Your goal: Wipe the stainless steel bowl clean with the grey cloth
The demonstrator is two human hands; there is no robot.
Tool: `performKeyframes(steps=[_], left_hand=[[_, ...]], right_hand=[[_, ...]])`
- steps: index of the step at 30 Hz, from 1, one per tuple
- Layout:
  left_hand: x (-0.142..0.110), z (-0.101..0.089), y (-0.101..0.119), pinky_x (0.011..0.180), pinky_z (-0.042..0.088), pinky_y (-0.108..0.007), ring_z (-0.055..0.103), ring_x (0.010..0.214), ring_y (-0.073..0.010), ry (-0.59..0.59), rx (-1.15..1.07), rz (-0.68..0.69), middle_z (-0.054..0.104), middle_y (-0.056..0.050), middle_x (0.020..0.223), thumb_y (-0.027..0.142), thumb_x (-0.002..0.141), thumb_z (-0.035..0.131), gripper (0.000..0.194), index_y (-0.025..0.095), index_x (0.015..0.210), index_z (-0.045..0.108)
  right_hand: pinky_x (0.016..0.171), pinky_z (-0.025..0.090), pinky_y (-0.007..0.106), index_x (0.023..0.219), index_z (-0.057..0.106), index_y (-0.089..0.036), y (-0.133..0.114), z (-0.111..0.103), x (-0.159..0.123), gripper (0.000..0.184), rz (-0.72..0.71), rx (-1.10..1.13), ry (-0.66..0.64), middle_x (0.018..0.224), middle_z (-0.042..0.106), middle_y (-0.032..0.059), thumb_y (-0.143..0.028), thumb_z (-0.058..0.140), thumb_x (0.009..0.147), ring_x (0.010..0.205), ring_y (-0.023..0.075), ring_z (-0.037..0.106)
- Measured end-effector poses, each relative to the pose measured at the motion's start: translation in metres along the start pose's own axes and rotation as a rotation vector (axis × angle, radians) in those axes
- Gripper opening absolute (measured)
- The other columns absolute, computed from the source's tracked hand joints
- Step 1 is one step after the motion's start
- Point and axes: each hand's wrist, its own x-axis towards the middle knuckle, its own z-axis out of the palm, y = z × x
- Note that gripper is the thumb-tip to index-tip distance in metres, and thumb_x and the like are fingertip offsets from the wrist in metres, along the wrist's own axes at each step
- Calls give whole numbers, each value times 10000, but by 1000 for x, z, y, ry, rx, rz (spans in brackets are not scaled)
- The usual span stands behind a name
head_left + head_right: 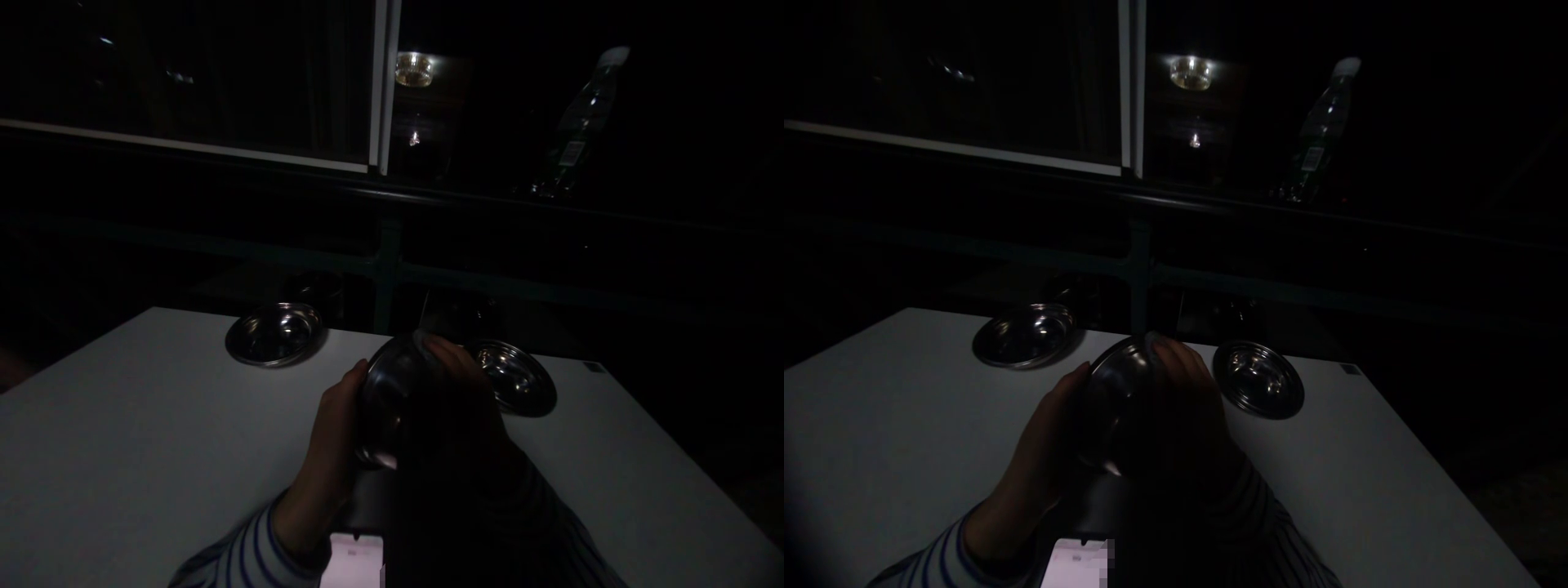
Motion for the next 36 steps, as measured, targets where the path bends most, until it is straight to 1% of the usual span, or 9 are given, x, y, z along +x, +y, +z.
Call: performKeyframes(steps=[5, 8, 12, 15, 18, 21, 28, 33, 36], left_hand=[[-9, 6, 4, 539, 392, -246, 513, 519, -133, 16, 11, -45, 558, 18, 498, 451, 731, 597, 329, 172, 557, 603], [-12, 8, 5, 506, 386, -230, 478, 467, -112, 56, -90, -156, 513, 39, 454, 476, 727, 594, 350, 170, 559, 581], [-11, 7, 6, 435, 355, -219, 439, 401, -93, 6, -200, -297, 518, 31, 453, 488, 735, 578, 375, 161, 553, 552], [-9, 7, 8, 428, 370, -211, 475, 408, -97, -26, -281, -287, 538, 23, 466, 421, 761, 574, 315, 155, 592, 567], [-5, 6, 11, 424, 396, -208, 519, 426, -108, 11, -317, -295, 570, 4, 492, 340, 808, 527, 261, 138, 660, 601], [-2, 5, 14, 475, 458, -216, 571, 481, -118, 46, -349, -248, 630, -26, 576, 265, 841, 478, 229, 117, 758, 632], [4, 2, 25, 455, 471, -241, 622, 557, -170, 50, -475, -159, 655, -51, 600, 247, 830, 467, 216, 135, 778, 644], [3, 3, 29, 612, 510, -211, 638, 643, -133, 97, -533, -97, 671, -31, 650, 138, 825, 450, 192, 140, 751, 628], [3, 5, 30, 609, 519, -224, 636, 625, -138, 146, -543, -79, 650, -34, 603, 129, 840, 399, 248, 122, 741, 627]], right_hand=[[969, 430, 466, 1227, 449, -139, -11, 0, 4, 426, -4, 63, -106, 1213, 549, 132, -386, 409, 882, 1175, 254, 470], [968, 438, 413, 1222, 462, -133, -16, 3, 6, 414, -80, 81, -102, 1205, 558, 119, -367, 420, 883, 1187, 232, 462], [1010, 395, 416, 1240, 460, -127, -20, 10, 1, 407, -183, 86, -93, 1220, 562, 105, -328, 447, 887, 1236, 218, 415], [1048, 349, 451, 1223, 486, -148, -27, 14, -3, 384, -235, 66, -124, 1238, 564, 82, -347, 443, 897, 1261, 218, 392], [1088, 307, 436, 1163, 538, -156, -36, 18, -5, 300, -333, -6, -177, 1272, 548, 60, -283, 438, 910, 1281, 208, 374], [1103, 292, 417, 1067, 589, -156, -42, 24, -5, 250, -425, -44, -80, 1217, 591, 47, -234, 394, 931, 1248, 200, 421], [1088, 337, 387, 1158, 555, -147, -39, 39, -15, 285, -451, -84, 9, 1230, 587, 56, -190, 396, 926, 1237, 175, 447], [1057, 384, 422, 1205, 535, -166, -36, 28, -12, 333, -458, -143, -32, 1272, 561, 23, -256, 380, 924, 1236, 202, 445], [1022, 421, 436, 1206, 533, -189, -35, 17, -6, 332, -439, -134, -68, 1274, 558, 26, -255, 417, 902, 1250, 209, 428]])
